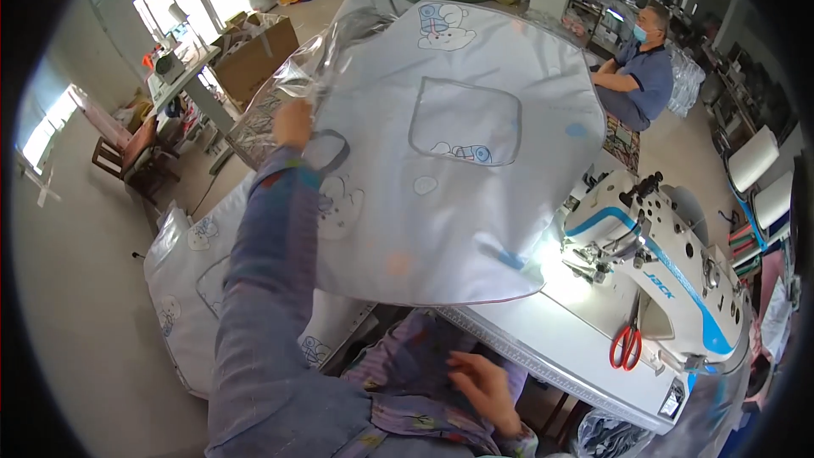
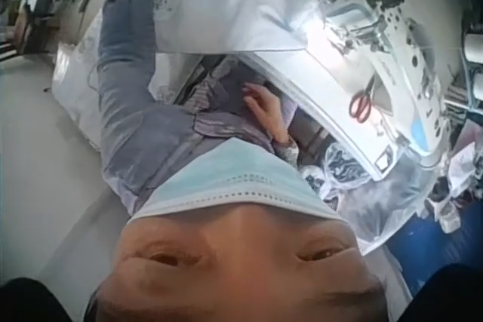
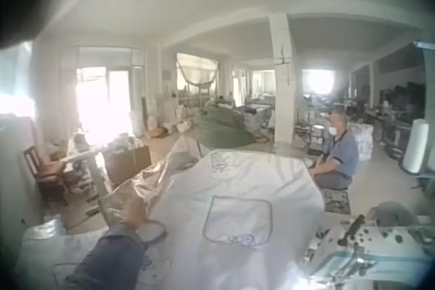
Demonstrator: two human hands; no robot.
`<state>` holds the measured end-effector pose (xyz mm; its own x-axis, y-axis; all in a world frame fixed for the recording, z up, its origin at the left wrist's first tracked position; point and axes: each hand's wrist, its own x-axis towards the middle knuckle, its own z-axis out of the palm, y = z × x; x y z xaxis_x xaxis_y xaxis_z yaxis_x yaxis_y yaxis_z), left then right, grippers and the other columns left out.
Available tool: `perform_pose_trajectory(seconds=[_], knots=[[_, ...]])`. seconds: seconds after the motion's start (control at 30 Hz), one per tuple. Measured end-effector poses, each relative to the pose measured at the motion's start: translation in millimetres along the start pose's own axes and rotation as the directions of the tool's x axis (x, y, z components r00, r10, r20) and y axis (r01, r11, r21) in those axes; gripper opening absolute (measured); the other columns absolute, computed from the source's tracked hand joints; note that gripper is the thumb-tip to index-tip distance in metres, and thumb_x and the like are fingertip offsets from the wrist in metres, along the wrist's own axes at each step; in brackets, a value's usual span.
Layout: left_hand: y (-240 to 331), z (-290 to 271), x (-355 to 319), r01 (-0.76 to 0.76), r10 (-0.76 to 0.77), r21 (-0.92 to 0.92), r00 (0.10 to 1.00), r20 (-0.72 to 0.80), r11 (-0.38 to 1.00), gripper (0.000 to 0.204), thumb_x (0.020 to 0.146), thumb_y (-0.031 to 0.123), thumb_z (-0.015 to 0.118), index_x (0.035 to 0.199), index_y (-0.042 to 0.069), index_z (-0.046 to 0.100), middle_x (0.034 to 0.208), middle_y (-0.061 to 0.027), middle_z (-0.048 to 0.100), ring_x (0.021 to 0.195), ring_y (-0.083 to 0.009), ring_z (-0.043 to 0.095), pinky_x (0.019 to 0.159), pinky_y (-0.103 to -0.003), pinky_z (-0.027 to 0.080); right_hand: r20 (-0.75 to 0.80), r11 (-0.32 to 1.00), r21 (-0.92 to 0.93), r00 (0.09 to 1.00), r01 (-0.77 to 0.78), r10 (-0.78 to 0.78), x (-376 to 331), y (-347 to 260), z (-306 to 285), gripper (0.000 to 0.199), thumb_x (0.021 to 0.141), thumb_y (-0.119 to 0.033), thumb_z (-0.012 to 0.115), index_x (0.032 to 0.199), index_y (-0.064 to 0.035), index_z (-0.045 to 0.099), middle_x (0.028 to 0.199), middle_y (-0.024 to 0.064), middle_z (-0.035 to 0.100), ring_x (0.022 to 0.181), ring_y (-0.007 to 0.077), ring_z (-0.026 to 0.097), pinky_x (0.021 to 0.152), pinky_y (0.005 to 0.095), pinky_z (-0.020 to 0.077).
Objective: Sewing together clear plastic and fabric panels to create bags using an industrial sewing machine.
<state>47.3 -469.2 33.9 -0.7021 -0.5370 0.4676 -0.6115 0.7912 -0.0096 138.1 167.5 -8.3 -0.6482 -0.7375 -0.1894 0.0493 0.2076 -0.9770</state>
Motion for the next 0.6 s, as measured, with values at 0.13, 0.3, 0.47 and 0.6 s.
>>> perform_pose_trajectory(seconds=[0.13, 0.3, 0.47, 0.6], knots=[[-59, -77, -121, 0.021, -0.262, -0.809, 0.951, -0.165, 0.587, 0.029, 0.098, 0.017, 0.053, 0.119, 0.005, 0.069, 0.097, -0.0055, 0.058, 0.093, -0.0189, 0.057, 0.08, -0.034, 0.049, 0.251, 0.888, 0.452, 0.967, -0.081, -0.04, 12, 18, 36, 0.082, 0.096, -0.019, 0.069, 0.161, -0.0017, 0.021, 0.155, 0.0156, 0.041, 0.141, 0.0247, 0.043, 0.114, 0.0406, 0.0402], [-124, -145, -338, 0.168, -0.368, -0.517, 0.875, -0.314, 0.839, 0.037, 0.096, 0.001, 0.052, 0.132, -0.001, 0.056, 0.12, -0.0161, 0.066, 0.113, -0.0268, 0.063, 0.094, -0.034, 0.049, 0.162, 0.586, 0.808, 0.979, -0.059, -0.125, 5, 31, 54, 0.08, 0.098, -0.025, 0.068, 0.16, -0.0013, 0.023, 0.16, 0.0144, 0.035, 0.147, 0.0255, 0.036, 0.119, 0.0432, 0.034], [-90, -147, -397, 0.641, -0.472, 0.178, 0.699, -0.538, 0.746, 0.042, 0.099, 0.014, 0.057, 0.139, -0.002, 0.054, 0.129, -0.0209, 0.059, 0.119, -0.0341, 0.057, 0.102, -0.045, 0.045, 0.246, 0.517, 0.789, 0.942, -0.332, 0.229, 7, 44, 74, 0.047, 0.101, -0.025, 0.065, 0.139, 0.0024, 0.055, 0.134, 0.0074, 0.063, 0.123, 0.0167, 0.057, 0.106, 0.0336, 0.0435], [29, -170, -323, 0.213, -0.243, -0.119, 0.807, -0.538, 0.97, 0.048, 0.099, 0.019, 0.063, 0.14, -0.004, 0.051, 0.136, -0.0234, 0.057, 0.123, -0.0382, 0.056, 0.112, -0.048, 0.039, 0.238, 0.517, 0.783, 0.934, -0.346, 0.265, 15, 61, 94, 0.041, 0.102, -0.025, 0.064, 0.134, 0.0016, 0.06, 0.131, 0.0051, 0.065, 0.118, 0.0133, 0.058, 0.099, 0.0311, 0.0466]])
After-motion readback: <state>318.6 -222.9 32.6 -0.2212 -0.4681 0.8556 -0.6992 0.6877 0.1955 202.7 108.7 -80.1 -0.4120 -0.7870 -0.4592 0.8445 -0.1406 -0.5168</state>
